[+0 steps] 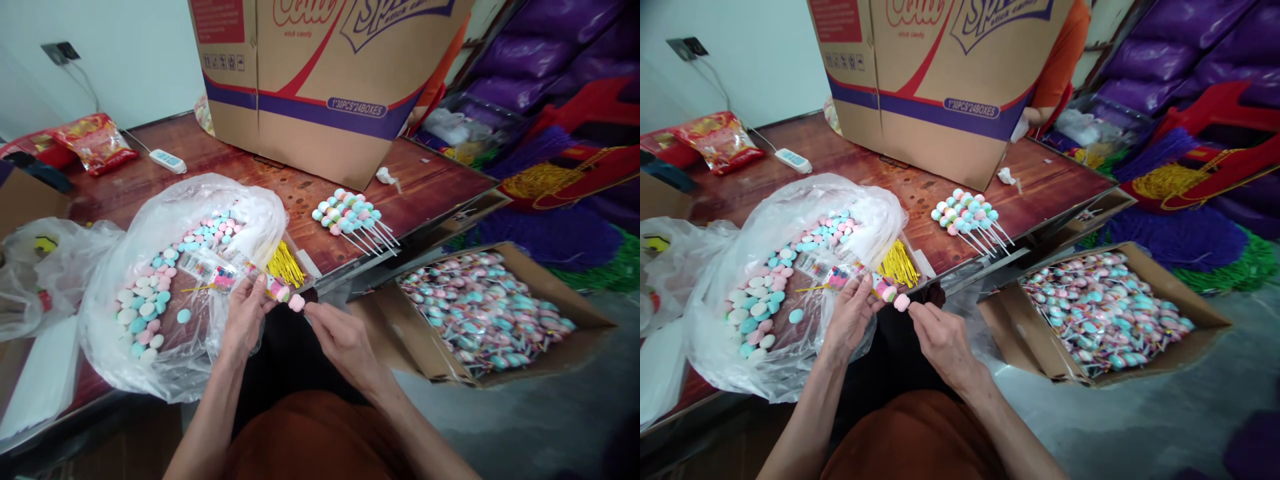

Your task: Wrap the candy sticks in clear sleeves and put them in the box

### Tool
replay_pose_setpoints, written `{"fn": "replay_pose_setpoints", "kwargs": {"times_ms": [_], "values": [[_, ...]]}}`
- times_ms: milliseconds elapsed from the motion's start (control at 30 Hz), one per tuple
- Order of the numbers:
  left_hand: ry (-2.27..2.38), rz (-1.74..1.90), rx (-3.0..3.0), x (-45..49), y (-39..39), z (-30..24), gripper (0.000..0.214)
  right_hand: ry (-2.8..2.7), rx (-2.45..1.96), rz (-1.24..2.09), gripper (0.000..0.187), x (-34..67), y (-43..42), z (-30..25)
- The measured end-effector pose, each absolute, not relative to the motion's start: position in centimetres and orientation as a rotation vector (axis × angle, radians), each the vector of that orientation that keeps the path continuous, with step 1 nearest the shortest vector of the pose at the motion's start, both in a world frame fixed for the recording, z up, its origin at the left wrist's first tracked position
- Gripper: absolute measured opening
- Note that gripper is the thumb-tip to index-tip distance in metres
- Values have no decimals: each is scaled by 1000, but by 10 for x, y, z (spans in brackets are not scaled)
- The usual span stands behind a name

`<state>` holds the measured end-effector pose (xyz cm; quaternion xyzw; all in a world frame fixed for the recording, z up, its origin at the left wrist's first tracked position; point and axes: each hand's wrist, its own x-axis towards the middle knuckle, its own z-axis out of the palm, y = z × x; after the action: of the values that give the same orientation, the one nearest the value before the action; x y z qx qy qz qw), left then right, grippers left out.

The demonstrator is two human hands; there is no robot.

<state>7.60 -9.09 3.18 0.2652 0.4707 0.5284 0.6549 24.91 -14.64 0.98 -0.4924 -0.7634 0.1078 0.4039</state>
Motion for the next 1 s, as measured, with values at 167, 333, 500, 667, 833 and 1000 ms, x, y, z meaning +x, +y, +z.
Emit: {"fn": "replay_pose_setpoints", "kwargs": {"times_ms": [167,333,500,667,833,1000], "values": [[1019,1199,607,81,-95,29,46,-1823,-1233,302,22,228,-150,6],[982,1154,594,84,-101,27,42,-1619,-1220,432,20,210,-146,6],[990,1107,602,89,-106,26,44,-1447,-1341,623,22,199,-136,9],[993,1236,555,82,-103,31,41,-1530,-1388,821,27,209,-143,19],[992,1210,575,82,-105,28,43,-1445,-1349,1236,31,217,-149,19],[1040,1268,598,89,-114,25,34,-1289,-1234,1316,30,202,-143,12]]}}
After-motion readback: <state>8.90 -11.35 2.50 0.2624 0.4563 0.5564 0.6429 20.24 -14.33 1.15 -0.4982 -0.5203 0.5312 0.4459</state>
